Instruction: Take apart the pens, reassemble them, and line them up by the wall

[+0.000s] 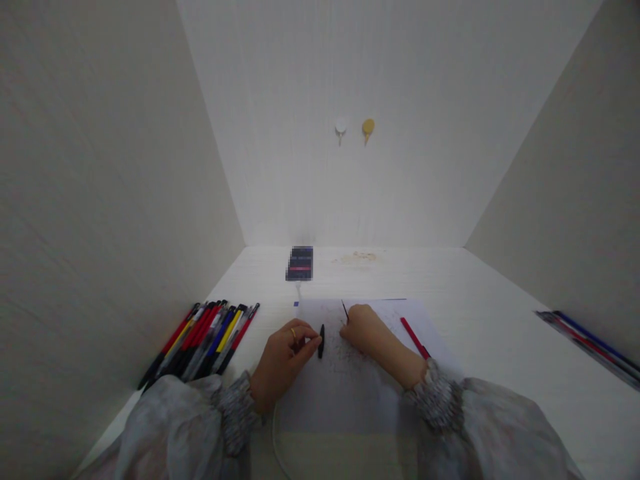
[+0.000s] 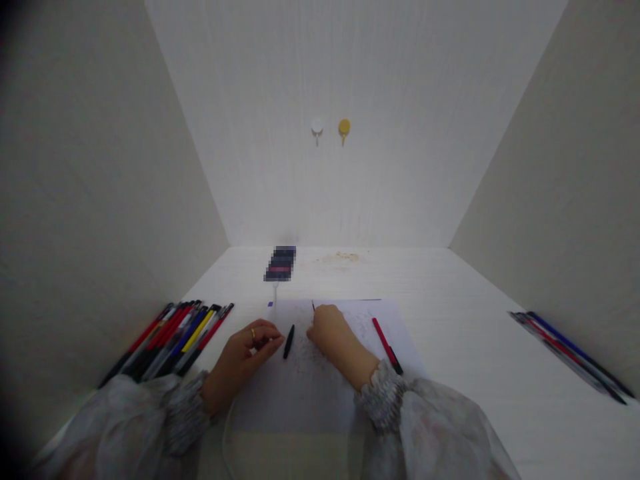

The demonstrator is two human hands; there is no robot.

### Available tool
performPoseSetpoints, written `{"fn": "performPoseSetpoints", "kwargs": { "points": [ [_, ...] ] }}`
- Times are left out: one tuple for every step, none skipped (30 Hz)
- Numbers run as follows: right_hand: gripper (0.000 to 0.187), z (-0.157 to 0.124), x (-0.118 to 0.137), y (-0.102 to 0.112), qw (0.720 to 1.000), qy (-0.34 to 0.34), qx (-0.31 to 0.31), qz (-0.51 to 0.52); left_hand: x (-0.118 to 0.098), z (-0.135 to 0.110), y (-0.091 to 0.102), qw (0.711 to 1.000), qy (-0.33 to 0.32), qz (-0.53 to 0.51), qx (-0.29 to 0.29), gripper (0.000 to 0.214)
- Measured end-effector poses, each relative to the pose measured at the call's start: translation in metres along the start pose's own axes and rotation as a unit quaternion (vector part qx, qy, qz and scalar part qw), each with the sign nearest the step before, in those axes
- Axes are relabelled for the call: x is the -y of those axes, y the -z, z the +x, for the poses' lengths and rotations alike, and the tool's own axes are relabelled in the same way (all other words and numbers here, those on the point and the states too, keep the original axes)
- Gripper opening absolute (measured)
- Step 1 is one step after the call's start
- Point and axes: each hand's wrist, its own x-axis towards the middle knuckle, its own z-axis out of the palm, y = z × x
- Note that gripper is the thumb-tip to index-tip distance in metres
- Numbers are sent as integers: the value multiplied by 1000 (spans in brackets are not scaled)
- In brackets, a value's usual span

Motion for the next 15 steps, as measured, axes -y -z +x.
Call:
{"fn": "performPoseSetpoints", "kwargs": {
  "points": [
    [16, -4, 1, 2, 999, 14, 20, 40, 2, 1, -1, 1000, 18, -22, -1, 15],
    [17, -9, 1, 3, 993, 32, 47, 100, 4, 1, -1, 998, 42, -51, 0, 16],
    [17, -15, 2, 4, 980, 52, 76, 179, 5, 2, -2, 993, 74, -89, 2, 18],
    [17, -20, 3, 5, 958, 71, 101, 260, 7, 3, -3, 986, 105, -133, 13, 21],
    [16, -25, 4, 6, 933, 84, 120, 330, 7, 4, -3, 977, 127, -172, 23, 22],
    [15, -29, 5, 6, 909, 93, 132, 384, 8, 4, -4, 969, 139, -203, 36, 23],
    [14, -32, 7, 5, 894, 97, 139, 414, 8, 4, -4, 962, 145, -227, 47, 21],
    [13, -34, 8, 4, 885, 99, 143, 431, 7, 4, -4, 957, 145, -244, 56, 20],
    [12, -36, 9, 3, 880, 101, 146, 440, 6, 4, -4, 954, 143, -256, 62, 17],
    [12, -38, 10, 2, 878, 101, 148, 444, 6, 4, -4, 952, 141, -265, 66, 16],
    [11, -39, 11, 0, 876, 102, 146, 448, 5, 3, -4, 949, 141, -275, 67, 14],
    [9, -41, 11, 0, 873, 104, 141, 454, 4, 3, -4, 945, 144, -288, 66, 14],
    [8, -43, 10, -1, 871, 111, 130, 461, 4, 3, -3, 939, 148, -305, 61, 13],
    [6, -46, 9, -1, 868, 124, 119, 466, 3, 3, -3, 932, 152, -325, 54, 13],
    [6, -49, 7, 0, 866, 141, 109, 467, 3, 4, -2, 924, 156, -346, 45, 13]
  ]
}}
